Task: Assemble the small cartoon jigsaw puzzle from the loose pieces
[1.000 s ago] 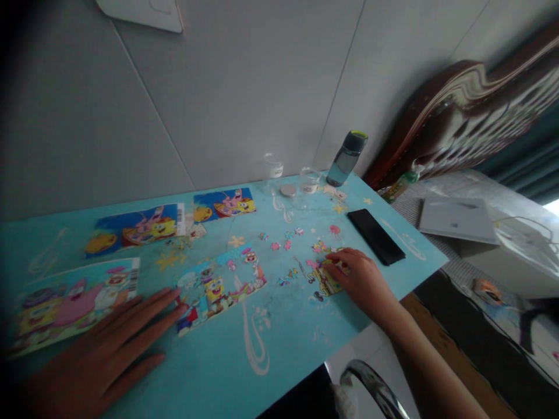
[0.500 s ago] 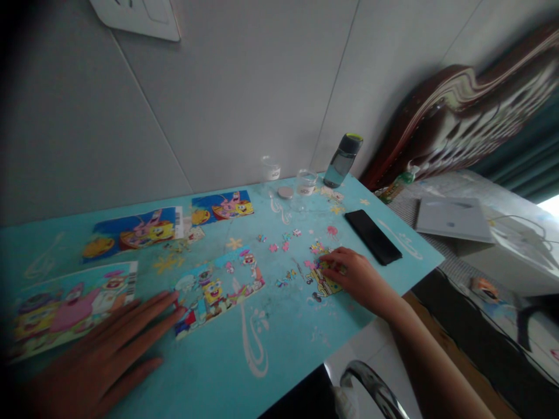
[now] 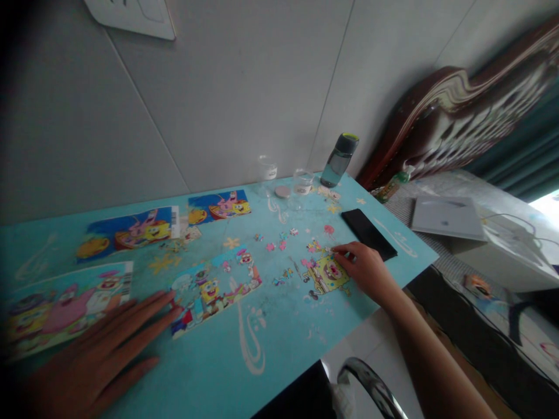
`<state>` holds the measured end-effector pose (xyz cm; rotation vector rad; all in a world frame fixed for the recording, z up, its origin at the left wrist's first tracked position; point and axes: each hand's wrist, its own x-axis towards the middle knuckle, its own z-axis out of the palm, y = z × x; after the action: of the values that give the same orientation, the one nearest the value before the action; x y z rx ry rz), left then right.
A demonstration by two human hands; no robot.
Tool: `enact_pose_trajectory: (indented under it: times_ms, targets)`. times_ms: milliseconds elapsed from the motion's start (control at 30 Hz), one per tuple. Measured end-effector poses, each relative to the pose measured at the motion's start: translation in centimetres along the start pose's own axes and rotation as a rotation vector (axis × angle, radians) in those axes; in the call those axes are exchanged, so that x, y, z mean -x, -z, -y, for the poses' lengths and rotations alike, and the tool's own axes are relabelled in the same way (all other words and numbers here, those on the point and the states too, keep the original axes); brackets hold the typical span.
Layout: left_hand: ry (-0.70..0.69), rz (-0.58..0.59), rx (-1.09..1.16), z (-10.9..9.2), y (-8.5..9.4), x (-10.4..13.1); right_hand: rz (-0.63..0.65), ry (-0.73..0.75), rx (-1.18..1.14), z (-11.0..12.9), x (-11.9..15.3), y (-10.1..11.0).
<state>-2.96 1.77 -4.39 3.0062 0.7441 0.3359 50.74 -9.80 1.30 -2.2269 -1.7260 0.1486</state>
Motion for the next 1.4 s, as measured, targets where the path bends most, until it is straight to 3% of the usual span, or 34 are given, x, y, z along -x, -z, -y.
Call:
enact_pose_trajectory:
  times_ms: [567,867,1000,1167,1400]
  targets:
    - [-0.043,-0.016,-0.054,-0.3,0.6,-0.4,0.078,0.044,-0.007,-0.1,-2.2,-0.1]
    - [-0.021,-0.015,-0.037,-1.5,2.5,-1.6,0.11,-0.123,-0.056,-0.7,-2.2,-0.3]
    - [-0.024,-0.037,-0.026,-1.7,2.7,-1.8,0.111,-0.093,-0.063,-0.3,-2.3,0.0]
    - [-0.027,-0.045,-0.05,-1.9,2.5,-1.7,0.119,0.008,-0.174,3.2,-2.3,0.8]
    - [-0.027,-0.054,-0.033,-1.9,2.8,-1.8,0.262,0.213,-0.376,12.0,-4.0,-0.8]
